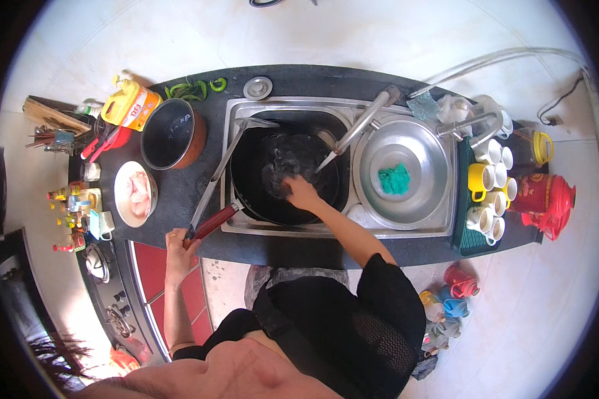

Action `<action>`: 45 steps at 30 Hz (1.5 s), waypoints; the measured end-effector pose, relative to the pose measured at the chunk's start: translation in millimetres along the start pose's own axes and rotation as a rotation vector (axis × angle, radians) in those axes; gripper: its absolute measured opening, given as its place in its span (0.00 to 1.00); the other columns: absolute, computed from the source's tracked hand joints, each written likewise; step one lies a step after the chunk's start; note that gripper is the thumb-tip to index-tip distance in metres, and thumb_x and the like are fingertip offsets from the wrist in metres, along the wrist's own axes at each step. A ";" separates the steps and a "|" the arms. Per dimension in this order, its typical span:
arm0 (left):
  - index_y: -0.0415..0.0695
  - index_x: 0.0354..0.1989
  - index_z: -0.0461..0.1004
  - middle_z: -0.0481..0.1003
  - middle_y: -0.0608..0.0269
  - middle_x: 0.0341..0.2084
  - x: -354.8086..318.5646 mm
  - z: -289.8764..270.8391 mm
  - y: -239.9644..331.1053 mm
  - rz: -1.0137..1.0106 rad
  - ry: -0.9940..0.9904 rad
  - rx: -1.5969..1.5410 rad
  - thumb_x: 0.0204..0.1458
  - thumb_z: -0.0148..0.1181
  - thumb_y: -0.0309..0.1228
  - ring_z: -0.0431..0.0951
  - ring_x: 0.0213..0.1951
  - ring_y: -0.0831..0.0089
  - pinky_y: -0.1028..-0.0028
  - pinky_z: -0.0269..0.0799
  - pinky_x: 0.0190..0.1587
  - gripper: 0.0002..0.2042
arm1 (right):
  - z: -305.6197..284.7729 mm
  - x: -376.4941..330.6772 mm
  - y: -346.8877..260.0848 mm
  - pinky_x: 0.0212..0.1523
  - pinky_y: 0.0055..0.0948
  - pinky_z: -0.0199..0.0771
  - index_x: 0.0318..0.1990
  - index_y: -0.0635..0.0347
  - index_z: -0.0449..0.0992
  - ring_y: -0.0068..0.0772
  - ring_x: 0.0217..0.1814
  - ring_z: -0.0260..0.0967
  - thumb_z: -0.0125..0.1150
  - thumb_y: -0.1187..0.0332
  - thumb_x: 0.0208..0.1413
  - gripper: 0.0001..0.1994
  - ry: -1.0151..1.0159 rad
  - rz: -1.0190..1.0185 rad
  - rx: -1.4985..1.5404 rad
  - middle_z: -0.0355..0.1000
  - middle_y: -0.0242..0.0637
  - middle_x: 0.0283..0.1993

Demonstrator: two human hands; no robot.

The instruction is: The person washes chopsticks, a bowl, and a pan in a double sink using a sponge and water, then places them into a drying rack.

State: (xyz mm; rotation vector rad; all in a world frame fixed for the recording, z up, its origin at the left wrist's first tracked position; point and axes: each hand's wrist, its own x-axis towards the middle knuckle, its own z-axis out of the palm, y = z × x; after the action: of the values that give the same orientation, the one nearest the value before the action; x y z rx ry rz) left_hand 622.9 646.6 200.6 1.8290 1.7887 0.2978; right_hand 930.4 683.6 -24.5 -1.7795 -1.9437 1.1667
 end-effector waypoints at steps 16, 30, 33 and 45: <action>0.43 0.25 0.63 0.62 0.72 0.14 -49.4 24.9 -5.4 -0.253 -0.270 -0.754 0.47 0.53 0.27 0.63 0.19 0.84 0.84 0.59 0.21 0.05 | -128.9 98.1 -74.1 0.44 0.38 0.53 0.41 0.51 0.66 0.37 0.47 0.54 0.49 0.71 0.43 0.14 0.914 -0.132 -0.594 0.60 0.34 0.41; 0.44 0.27 0.60 0.61 0.69 0.13 -53.6 79.5 1.9 -0.340 -0.453 -1.085 0.51 0.49 0.34 0.61 0.15 0.82 0.84 0.56 0.16 0.09 | -52.5 11.2 58.4 0.29 0.22 0.68 0.36 0.62 0.69 0.28 0.28 0.65 0.47 0.70 0.50 0.08 0.321 0.488 1.729 0.67 0.34 0.29; 0.44 0.26 0.60 0.61 0.69 0.13 -50.4 85.2 12.0 -0.364 -0.454 -1.127 0.51 0.49 0.35 0.61 0.14 0.82 0.84 0.55 0.15 0.09 | -69.6 28.0 74.0 0.24 0.20 0.64 0.33 0.63 0.69 0.26 0.24 0.63 0.47 0.73 0.48 0.06 0.128 0.401 1.965 0.64 0.34 0.22; 0.44 0.19 0.60 0.60 0.69 0.11 -49.4 90.1 30.5 -0.293 -0.511 -1.111 0.50 0.49 0.37 0.60 0.13 0.83 0.83 0.55 0.14 0.13 | -167.4 -2.8 128.3 0.50 0.38 0.55 0.46 0.62 0.62 0.45 0.49 0.57 0.59 0.75 0.36 0.25 0.722 0.055 -0.613 0.62 0.45 0.46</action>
State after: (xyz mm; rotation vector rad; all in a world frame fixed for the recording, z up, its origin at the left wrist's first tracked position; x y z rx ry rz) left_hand 691.7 579.0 153.8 0.7449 1.1090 0.5124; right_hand 1134.1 735.1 -5.0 -2.1186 -1.8674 -0.1418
